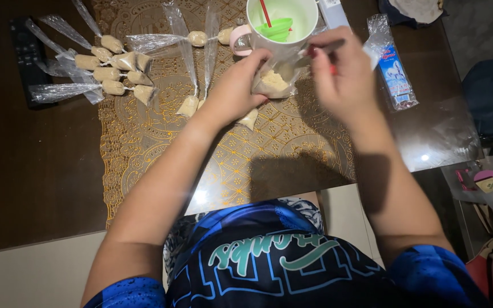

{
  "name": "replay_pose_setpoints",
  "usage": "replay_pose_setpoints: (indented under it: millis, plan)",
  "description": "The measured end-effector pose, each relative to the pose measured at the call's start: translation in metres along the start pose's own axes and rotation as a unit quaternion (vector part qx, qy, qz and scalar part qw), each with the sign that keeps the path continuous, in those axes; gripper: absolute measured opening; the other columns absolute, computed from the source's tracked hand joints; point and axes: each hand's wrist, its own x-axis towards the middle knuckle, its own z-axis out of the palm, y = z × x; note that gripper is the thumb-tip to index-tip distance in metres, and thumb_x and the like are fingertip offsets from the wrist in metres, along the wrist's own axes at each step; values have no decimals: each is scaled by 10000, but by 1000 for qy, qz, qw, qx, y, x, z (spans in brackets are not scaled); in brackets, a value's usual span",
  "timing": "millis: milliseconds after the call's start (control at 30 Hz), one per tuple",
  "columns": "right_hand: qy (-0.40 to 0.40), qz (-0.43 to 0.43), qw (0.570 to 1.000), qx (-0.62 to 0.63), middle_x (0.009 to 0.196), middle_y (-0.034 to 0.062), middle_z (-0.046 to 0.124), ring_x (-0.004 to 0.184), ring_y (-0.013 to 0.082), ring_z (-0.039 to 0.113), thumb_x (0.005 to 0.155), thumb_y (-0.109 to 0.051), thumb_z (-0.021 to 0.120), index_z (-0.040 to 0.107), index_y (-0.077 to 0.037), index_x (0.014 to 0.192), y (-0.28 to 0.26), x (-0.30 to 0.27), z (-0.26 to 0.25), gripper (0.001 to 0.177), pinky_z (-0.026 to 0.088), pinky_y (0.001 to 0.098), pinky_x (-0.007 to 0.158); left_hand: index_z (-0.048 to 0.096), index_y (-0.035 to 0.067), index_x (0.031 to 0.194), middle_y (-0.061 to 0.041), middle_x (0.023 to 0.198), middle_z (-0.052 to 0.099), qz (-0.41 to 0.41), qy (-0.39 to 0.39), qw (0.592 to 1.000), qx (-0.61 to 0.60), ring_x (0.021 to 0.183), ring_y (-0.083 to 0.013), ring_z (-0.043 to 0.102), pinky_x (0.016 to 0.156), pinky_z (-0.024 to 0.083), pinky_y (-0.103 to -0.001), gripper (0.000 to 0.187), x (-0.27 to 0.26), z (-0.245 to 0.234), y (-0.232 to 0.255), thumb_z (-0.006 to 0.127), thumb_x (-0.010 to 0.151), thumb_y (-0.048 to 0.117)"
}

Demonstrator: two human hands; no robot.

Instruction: The person scoops a light-colored powder from a container into small clear plastic bags using a green funnel and a spoon. They then tie the tops of the filled bags and place them on the table. The process is repeated for multiple bags.

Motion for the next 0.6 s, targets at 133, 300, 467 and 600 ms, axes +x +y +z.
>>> replay_pose_setpoints:
  millis: [133, 300, 467, 600]
  plan:
    - [37, 15, 999, -5, 1019, 97, 689, 865, 137, 684, 1142, 18, 558, 577, 6, 1230, -5, 9, 12, 90, 542, 249, 775, 511, 115, 1304, -116, 1135, 720, -9, 6, 1000, -5, 1098, -336, 690, 921, 541, -412, 684, 1, 2, -1, 858, 720, 31]
    - [-33, -34, 998, -44, 1029, 119, 701, 889, 154, 678, 1083, 32, 549, 582, -1, 1214, -21, 17, -3, 140, 535, 272, 777, 486, 75, 1319, -153, 1146, 688, 57, 48, 997, -23, 1083, -365, 670, 893, 535, -401, 742, -2, 2, -9, 921, 717, 77]
    - [-50, -10, 997, 56, 1067, 114, 714, 880, 119, 691, 1149, 71, 494, 552, 30, 1236, -8, 21, -17, 112, 572, 220, 779, 524, 111, 1352, -124, 1131, 739, -39, -22, 995, -93, 1017, -310, 736, 898, 592, -380, 659, -5, -11, -16, 844, 776, 84]
    - [-31, -18, 999, 27, 1035, 90, 687, 872, 116, 681, 1173, 53, 528, 553, 23, 1225, 8, 13, -1, 65, 560, 212, 770, 490, 73, 1350, -189, 1155, 711, 31, 6, 999, -31, 1092, -376, 682, 915, 540, -441, 779, -3, -4, -12, 901, 691, 129]
